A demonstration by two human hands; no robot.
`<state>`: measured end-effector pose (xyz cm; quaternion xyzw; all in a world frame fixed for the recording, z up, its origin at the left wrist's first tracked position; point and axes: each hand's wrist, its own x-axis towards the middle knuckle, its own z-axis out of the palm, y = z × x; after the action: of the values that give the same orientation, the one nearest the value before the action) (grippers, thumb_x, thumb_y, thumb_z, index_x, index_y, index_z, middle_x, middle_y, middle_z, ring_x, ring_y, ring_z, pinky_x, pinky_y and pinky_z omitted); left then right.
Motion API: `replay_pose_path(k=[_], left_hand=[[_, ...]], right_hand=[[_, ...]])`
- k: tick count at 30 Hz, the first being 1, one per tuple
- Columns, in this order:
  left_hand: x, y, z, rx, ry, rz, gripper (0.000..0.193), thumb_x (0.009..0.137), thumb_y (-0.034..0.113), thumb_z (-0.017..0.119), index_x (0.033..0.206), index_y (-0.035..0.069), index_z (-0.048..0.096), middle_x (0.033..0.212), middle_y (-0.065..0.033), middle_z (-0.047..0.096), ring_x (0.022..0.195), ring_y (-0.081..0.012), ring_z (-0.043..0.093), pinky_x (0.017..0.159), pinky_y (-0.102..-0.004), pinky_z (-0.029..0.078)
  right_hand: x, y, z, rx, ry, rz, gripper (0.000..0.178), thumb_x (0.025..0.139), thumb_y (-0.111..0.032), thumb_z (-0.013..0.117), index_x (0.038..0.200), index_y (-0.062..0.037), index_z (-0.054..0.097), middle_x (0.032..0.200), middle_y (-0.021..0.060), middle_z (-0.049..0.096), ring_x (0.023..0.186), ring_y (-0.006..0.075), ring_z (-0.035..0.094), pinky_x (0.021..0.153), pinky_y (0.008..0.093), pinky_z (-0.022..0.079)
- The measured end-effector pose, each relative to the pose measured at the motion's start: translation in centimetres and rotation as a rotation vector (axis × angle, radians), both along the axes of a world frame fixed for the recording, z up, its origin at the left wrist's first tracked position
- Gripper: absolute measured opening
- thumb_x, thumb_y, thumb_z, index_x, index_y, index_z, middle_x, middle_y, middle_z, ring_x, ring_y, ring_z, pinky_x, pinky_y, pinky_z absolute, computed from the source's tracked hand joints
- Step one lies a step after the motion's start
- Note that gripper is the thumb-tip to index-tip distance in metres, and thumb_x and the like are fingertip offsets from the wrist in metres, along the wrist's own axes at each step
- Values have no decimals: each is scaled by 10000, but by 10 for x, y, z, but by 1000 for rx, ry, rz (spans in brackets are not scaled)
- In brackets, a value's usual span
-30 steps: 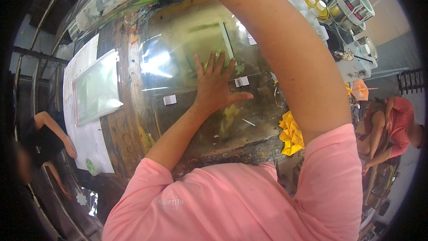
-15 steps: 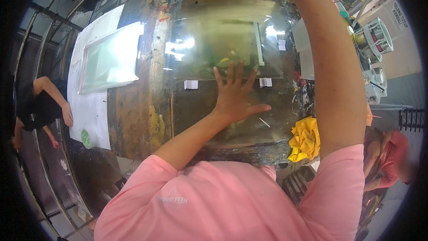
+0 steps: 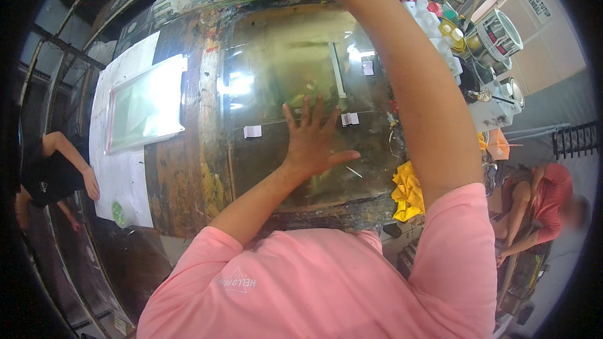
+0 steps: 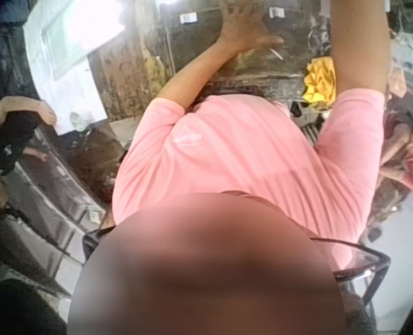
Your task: The person repeatedly applies ink to a screen-printing frame and uses a squeegee to pull the ink across the mesh onto a sheet below. The person lifts the frame, repositions it, and repeats the squeegee stroke multiple times. Another person works at a nearby station in the background.
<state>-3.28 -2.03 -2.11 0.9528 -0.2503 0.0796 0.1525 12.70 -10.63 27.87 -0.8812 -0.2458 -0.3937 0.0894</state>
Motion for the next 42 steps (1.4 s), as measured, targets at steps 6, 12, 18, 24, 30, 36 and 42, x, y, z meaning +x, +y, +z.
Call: replay_pose_path(k=[6, 12, 18, 24, 30, 36, 42], left_hand=[[21, 37, 69, -166, 155, 145, 1144, 786, 883, 661, 1559, 47, 543, 1662, -303, 379, 1599, -463, 256, 1282, -694, 94], [55, 166, 145, -1317, 234, 346, 1101, 687, 363, 1032, 1519, -98, 479, 1142, -164, 716, 960, -291, 728, 845, -377, 611], [-3, 159, 53, -469, 213, 497, 1032, 620, 564, 1004, 1419, 19, 643, 1151, -112, 648, 1087, -305, 636, 980, -471, 500], [-9, 161, 13, -165, 23, 542, 1057, 530, 706, 952, 1362, 100, 708, 1107, -75, 594, 1143, -286, 532, 1043, -471, 324], [-9, 164, 10, -244, 66, 496, 1041, 498, 668, 974, 1336, 102, 726, 1085, -54, 579, 1121, -270, 526, 1037, -469, 305], [-11, 166, 10, -230, -2, 481, 1155, 515, 713, 947, 1438, 78, 668, 1057, -52, 598, 1091, -257, 536, 1015, -457, 291], [-18, 155, -2, -570, 13, 490, 1256, 606, 667, 946, 1571, -8, 510, 1142, -98, 700, 1114, -291, 529, 1039, -445, 309]], right_hand=[[2, -2, -6, 50, -28, 42, 682, 996, -653, 585, 828, -16, 763, 800, 200, 746, 778, 386, 713, 848, 486, 466], [-53, -11, -64, -142, 262, -49, 671, 998, -570, 654, 1372, -13, 627, 1101, 232, 732, 1032, 393, 696, 882, 494, 520], [-99, -40, -162, -266, 700, 174, 392, 979, -504, 682, 989, -120, 759, 981, 90, 693, 953, 326, 674, 823, 505, 535], [-130, -31, -224, -176, 682, 140, 344, 928, -432, 759, 1069, -121, 712, 976, 75, 679, 914, 300, 680, 737, 455, 568], [-53, -26, -256, -170, 532, 130, 394, 898, -408, 783, 1161, -123, 722, 1028, 53, 687, 925, 281, 678, 733, 442, 583], [98, -18, -244, -210, 514, 140, 414, 972, -521, 693, 1078, -125, 750, 932, 94, 713, 898, 327, 707, 764, 487, 569], [176, -23, -210, -212, 648, 180, 486, 1000, -592, 619, 1017, -125, 751, 905, 141, 719, 908, 365, 727, 790, 515, 560]])
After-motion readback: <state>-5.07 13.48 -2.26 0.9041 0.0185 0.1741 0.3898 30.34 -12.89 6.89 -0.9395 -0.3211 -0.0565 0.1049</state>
